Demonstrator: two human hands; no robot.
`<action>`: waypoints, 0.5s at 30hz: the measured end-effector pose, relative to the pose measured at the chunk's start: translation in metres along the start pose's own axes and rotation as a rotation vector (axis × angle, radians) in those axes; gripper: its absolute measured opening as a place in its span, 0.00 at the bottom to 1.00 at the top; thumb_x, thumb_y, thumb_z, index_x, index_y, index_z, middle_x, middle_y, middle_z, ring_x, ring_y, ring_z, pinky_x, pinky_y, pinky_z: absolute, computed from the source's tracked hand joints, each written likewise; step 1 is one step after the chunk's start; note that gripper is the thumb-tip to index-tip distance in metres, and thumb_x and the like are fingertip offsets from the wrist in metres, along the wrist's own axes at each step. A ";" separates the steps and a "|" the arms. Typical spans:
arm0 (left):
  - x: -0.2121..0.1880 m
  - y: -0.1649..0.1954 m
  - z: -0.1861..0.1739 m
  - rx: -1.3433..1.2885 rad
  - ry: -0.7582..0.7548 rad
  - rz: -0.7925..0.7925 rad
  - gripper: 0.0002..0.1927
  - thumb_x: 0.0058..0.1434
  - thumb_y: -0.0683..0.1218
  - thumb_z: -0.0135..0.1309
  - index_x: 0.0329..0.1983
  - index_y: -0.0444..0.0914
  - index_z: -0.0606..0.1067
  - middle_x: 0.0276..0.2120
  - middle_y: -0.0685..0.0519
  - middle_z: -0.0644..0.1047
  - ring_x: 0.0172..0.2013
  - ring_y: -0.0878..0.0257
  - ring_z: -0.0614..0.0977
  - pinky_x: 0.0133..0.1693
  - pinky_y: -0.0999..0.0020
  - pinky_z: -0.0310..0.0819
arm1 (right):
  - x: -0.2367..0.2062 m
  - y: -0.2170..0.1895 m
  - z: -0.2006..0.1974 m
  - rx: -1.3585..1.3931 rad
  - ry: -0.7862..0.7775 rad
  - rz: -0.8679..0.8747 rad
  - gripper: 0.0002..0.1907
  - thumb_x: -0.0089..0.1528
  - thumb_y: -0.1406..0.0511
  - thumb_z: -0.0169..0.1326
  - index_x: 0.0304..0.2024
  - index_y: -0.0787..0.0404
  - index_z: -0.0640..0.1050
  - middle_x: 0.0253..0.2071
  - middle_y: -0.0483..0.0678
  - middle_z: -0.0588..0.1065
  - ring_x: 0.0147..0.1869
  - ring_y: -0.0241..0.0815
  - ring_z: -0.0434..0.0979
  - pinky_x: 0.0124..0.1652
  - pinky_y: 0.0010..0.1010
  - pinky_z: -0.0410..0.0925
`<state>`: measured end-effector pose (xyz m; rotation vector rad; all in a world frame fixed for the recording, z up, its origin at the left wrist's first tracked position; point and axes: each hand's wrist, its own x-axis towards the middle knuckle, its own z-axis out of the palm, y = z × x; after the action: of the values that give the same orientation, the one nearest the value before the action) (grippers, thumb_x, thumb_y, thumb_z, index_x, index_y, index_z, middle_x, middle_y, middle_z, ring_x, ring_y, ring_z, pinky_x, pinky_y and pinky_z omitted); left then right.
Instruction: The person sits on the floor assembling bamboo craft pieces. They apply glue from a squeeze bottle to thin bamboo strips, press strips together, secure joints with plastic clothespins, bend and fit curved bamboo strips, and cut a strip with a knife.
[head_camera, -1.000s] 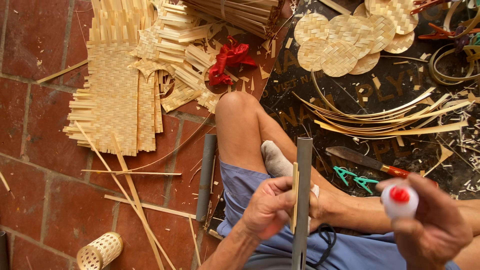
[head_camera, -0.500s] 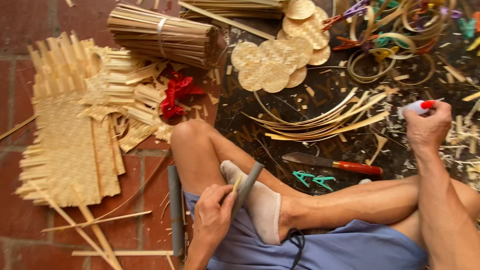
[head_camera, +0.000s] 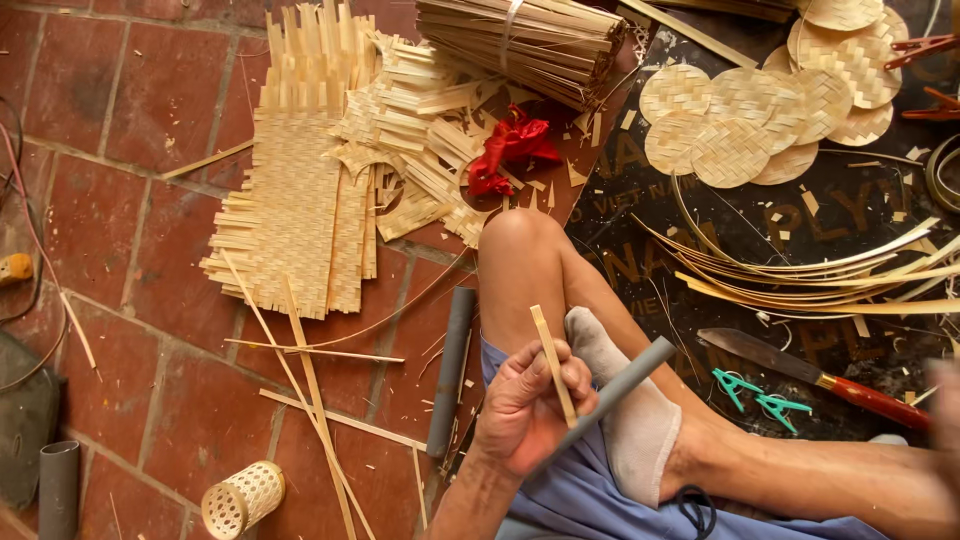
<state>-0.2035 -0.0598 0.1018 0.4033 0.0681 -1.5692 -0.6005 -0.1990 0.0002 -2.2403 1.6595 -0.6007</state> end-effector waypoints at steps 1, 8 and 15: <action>-0.001 -0.004 0.000 -0.007 -0.011 -0.007 0.13 0.71 0.46 0.56 0.52 0.33 0.76 0.37 0.48 0.80 0.41 0.58 0.78 0.41 0.62 0.73 | 0.002 -0.017 0.002 -0.045 -0.085 -0.053 0.22 0.56 0.58 0.63 0.49 0.63 0.78 0.45 0.53 0.78 0.48 0.52 0.78 0.47 0.41 0.72; -0.011 -0.012 0.011 0.236 -0.058 0.038 0.13 0.73 0.46 0.57 0.53 0.32 0.75 0.42 0.43 0.80 0.38 0.58 0.81 0.37 0.67 0.76 | 0.043 -0.071 0.041 -0.411 -0.550 -0.165 0.18 0.55 0.55 0.63 0.42 0.56 0.78 0.40 0.47 0.76 0.48 0.46 0.79 0.45 0.38 0.74; -0.015 -0.011 0.028 0.534 -0.109 0.232 0.15 0.72 0.43 0.55 0.59 0.34 0.74 0.43 0.44 0.80 0.41 0.60 0.81 0.43 0.68 0.78 | 0.046 -0.076 0.011 -0.013 -0.129 -0.486 0.13 0.62 0.72 0.58 0.49 0.65 0.74 0.46 0.52 0.77 0.41 0.51 0.80 0.36 0.34 0.73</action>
<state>-0.2207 -0.0529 0.1296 0.7137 -0.4755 -1.3621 -0.5201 -0.2207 0.0331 -2.6442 1.0597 -0.5352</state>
